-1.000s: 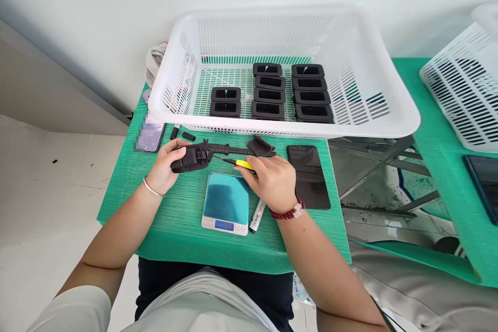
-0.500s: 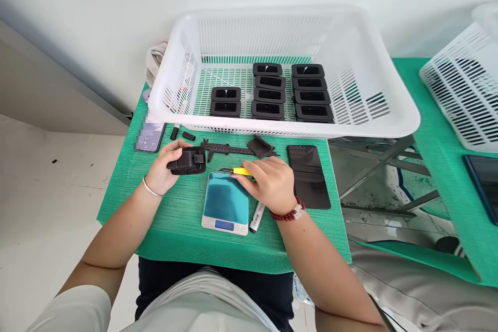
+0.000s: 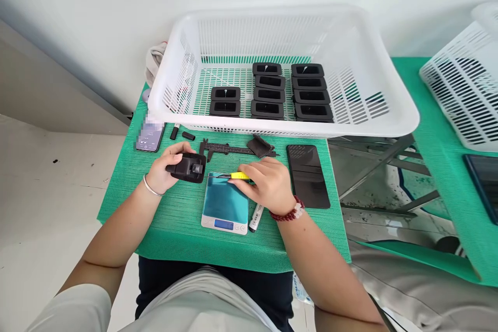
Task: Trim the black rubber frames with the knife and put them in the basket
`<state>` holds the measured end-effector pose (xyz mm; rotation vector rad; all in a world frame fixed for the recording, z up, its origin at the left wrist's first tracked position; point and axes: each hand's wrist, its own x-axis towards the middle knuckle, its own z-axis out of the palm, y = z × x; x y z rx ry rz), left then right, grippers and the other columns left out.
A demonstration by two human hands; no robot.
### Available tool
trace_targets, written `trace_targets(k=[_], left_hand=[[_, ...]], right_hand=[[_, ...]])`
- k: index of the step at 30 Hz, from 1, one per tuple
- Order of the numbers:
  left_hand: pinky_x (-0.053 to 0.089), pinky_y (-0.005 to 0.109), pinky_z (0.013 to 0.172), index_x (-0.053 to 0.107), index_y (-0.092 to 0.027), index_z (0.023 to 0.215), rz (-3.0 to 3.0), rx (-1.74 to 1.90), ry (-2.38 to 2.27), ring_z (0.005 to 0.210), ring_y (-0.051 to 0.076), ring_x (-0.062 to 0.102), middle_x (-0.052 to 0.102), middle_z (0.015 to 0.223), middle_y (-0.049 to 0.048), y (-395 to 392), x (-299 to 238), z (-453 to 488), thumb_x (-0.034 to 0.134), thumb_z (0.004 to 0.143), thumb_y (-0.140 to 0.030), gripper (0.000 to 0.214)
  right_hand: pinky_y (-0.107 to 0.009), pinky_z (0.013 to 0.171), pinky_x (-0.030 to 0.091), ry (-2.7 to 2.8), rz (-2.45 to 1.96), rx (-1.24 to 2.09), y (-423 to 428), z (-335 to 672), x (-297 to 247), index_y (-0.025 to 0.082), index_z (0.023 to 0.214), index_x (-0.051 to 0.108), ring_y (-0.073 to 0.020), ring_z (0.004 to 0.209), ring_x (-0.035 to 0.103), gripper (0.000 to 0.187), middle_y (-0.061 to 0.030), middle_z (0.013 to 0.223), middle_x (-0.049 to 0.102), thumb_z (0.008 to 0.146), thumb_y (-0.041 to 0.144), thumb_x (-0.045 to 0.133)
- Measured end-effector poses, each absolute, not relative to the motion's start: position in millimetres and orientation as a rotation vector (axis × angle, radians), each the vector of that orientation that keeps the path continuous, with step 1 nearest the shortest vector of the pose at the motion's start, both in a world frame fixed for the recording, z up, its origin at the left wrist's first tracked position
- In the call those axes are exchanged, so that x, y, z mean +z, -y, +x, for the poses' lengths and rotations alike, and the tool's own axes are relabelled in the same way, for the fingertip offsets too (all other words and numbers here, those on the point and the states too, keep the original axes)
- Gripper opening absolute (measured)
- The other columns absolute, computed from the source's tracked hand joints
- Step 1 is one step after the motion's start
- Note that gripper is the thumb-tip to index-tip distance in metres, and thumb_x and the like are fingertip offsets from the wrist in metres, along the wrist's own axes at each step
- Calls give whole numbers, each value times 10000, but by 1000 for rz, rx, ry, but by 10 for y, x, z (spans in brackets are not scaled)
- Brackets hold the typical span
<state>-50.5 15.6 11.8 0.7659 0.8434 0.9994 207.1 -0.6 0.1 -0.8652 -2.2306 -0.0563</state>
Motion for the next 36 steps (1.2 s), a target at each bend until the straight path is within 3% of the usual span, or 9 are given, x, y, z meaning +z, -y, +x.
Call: trace_targets(k=[16,36], left_hand=[[348,198,477,609,-144,750,930,841,-721,528,103,514,603,647,6,-122,136,-517,780,529,-409,385],[364,192,479,614,-149,763,943,877,-711,545,105,533,603,669,6,-125,138,-521,788,550,-419,385]], right_hand=[[-267,551,410,2132,-921,-115,28,2079,29,171,809,638,-130,524,595,216,-24,618,686,873,375,606],[-266,553,418,2150,-920,-157,40,2086,26,175,795,622,-123,524,603,193,-14,617,687,853,359,632]])
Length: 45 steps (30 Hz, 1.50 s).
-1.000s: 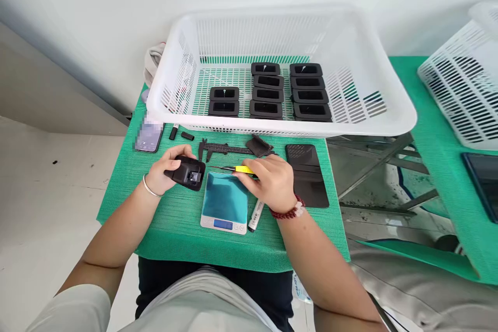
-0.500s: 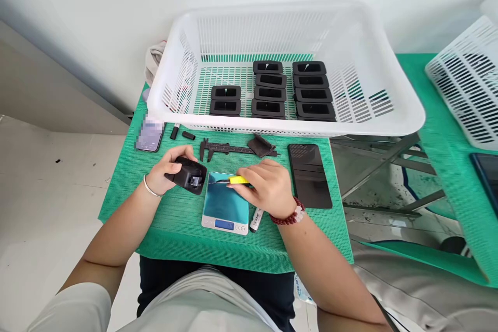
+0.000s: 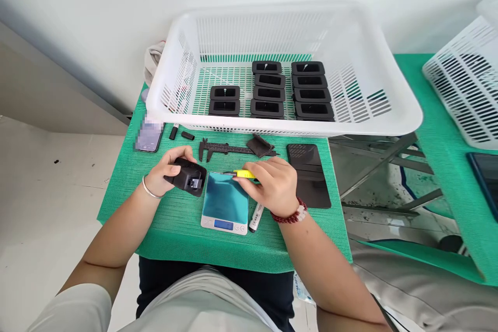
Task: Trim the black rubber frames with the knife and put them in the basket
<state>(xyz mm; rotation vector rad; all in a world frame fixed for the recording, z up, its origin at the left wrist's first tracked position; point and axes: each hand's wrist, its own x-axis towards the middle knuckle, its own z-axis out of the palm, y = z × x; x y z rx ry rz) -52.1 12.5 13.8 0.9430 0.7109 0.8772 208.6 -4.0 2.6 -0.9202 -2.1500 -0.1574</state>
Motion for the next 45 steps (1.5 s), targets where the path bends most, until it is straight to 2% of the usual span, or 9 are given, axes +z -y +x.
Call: trace_targets(k=[3,9,12,17,22,29,34,40,45], left_hand=[[379,200,495,612,-152,768,926,901,-730,568,113,551,613,694,8,-132,132,-530,788,552,-418,385],[374,199,492,616,-149,768,931,950,-701,545,98,528,605,679,-1,-143,138,-534,786,556,-416,382],[376,198,494,621,-146,781,931,963,-715,543,97,526,600,672,-2,-142,131,-528,773,574,-415,371],[391,203,511,610,-148,789,960,930,-760,594,120,558,616,718,16,-129,102,-519,781,555,-428,403],[396,203,498,536,-191,864,915,962,-790,566,119,564,582,691,-15,-127,85,-513,756,627,-410,391],[513,267,652,435,-252,990,811,1012,-786,721,152,640,629,818,-18,-131,109,-487,825,571,-268,573],[524,241,668,539,-199,944,752,1177,-895,748,132,642,638,838,-9,-168,77,-469,860,524,-325,544],[517,192,624,622,-180,891,726,1229,-861,738,107,642,657,844,-1,-169,59,-451,818,621,-348,374],[511,199,598,631,-177,907,744,1187,-879,713,116,636,663,840,11,-165,78,-442,814,614,-367,394]], right_hand=[[-266,559,417,2218,-799,-86,48,2071,29,175,792,616,-122,523,602,233,-15,621,684,860,398,616],[-263,553,419,2156,-964,-164,38,2084,34,176,764,626,-117,509,589,226,-11,596,677,855,383,621],[-265,557,418,2203,-875,-128,34,2090,35,174,760,625,-115,511,589,264,-13,607,681,858,419,611],[-271,541,403,2145,-1016,-233,25,2098,34,173,770,628,-123,507,578,185,-14,605,682,839,344,647],[-264,548,407,2210,-970,-132,20,2108,29,177,755,634,-107,500,569,232,-3,602,677,844,391,636],[-261,537,376,2255,-1000,-207,-5,2080,27,159,751,628,-102,475,530,247,-4,577,656,863,380,627],[-260,543,368,2283,-941,-175,2,2081,20,158,757,626,-98,487,533,264,-5,600,665,856,403,633],[-262,559,395,2221,-1046,-222,10,2110,-3,172,768,642,-106,507,558,232,-1,608,678,846,390,643],[-260,548,386,2221,-1021,-279,17,2080,-1,165,784,644,-107,508,562,209,-1,605,677,840,366,654]])
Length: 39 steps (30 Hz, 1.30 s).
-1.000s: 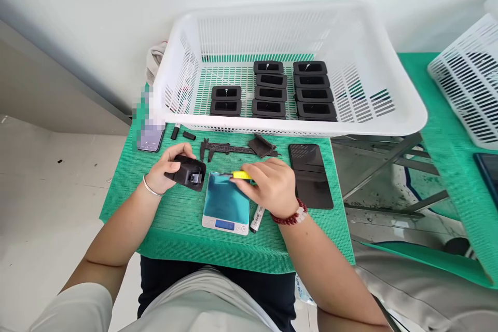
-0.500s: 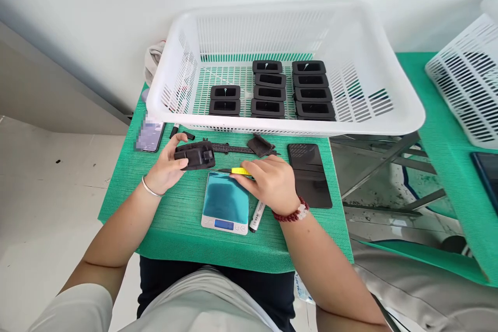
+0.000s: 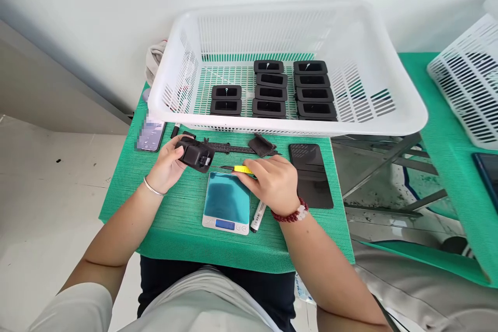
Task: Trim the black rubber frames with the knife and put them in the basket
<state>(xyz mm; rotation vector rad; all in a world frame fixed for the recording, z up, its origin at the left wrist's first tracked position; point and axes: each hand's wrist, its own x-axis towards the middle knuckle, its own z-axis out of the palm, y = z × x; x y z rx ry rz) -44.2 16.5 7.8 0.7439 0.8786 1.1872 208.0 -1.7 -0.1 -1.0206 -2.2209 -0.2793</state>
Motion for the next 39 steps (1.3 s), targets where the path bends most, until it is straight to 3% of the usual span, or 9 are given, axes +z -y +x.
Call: trace_targets(k=[13,32,39], left_hand=[[485,194,601,644,-189,925,851,1265,-952,699,103,591,620,820,-8,-169,113,-458,840,573,-345,432],[503,205,625,652,-198,912,789,1288,-937,719,113,603,627,835,2,-165,122,-454,823,593,-358,396],[483,197,611,663,-188,905,777,1235,-913,716,112,593,629,845,6,-157,122,-452,834,570,-355,411]], right_hand=[[-273,520,348,2182,-1166,-384,25,2070,-3,168,770,633,-109,466,508,206,6,574,659,830,364,661],[-267,530,373,2209,-1036,-292,43,2048,19,166,762,626,-108,493,556,203,11,586,670,830,353,669],[-276,503,364,2119,-1186,-414,20,2083,-4,159,784,636,-116,464,528,195,-8,603,683,821,347,676]])
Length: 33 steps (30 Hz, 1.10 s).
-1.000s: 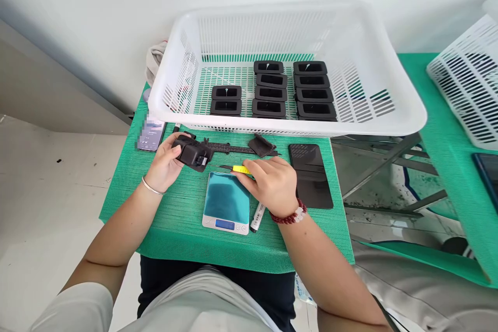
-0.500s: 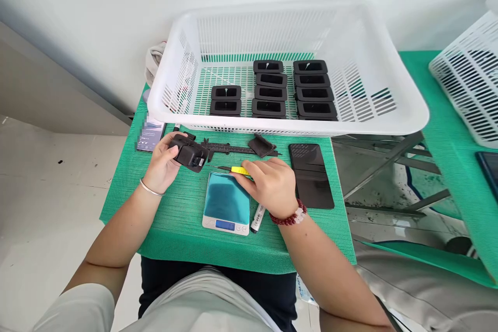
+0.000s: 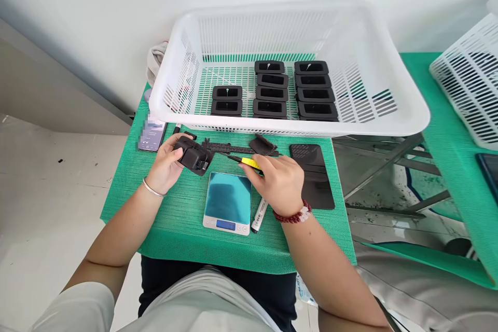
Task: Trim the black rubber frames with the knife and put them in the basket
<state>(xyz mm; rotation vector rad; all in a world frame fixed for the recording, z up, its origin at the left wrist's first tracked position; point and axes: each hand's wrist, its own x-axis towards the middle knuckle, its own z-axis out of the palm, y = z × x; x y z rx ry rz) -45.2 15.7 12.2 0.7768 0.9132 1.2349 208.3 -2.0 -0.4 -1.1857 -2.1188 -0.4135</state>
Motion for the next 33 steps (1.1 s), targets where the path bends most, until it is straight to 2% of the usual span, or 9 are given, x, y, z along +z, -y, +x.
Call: trace_targets(k=[20,25,33], left_hand=[[494,213,573,668,-161,802,705,1257,-882,646,114,601,676,807,23,-129,97,-458,859,496,-399,432],[512,247,572,667,-160,805,701,1207,-865,638,135,616,693,800,41,-99,94,-442,840,531,-418,415],[494,232,549,713,-141,825,698,1207,-889,614,128,602,710,800,58,-124,96,-448,794,575,-416,380]], right_hand=[[-263,542,365,2235,-993,-169,42,2020,3,165,782,627,-100,497,541,219,4,605,673,856,372,636],[-261,551,376,2157,-1080,-249,25,2048,-16,162,785,621,-108,502,542,182,-2,608,678,842,332,657],[-270,545,332,2271,-931,-84,64,1940,15,156,769,612,-98,483,521,253,-8,596,658,866,390,626]])
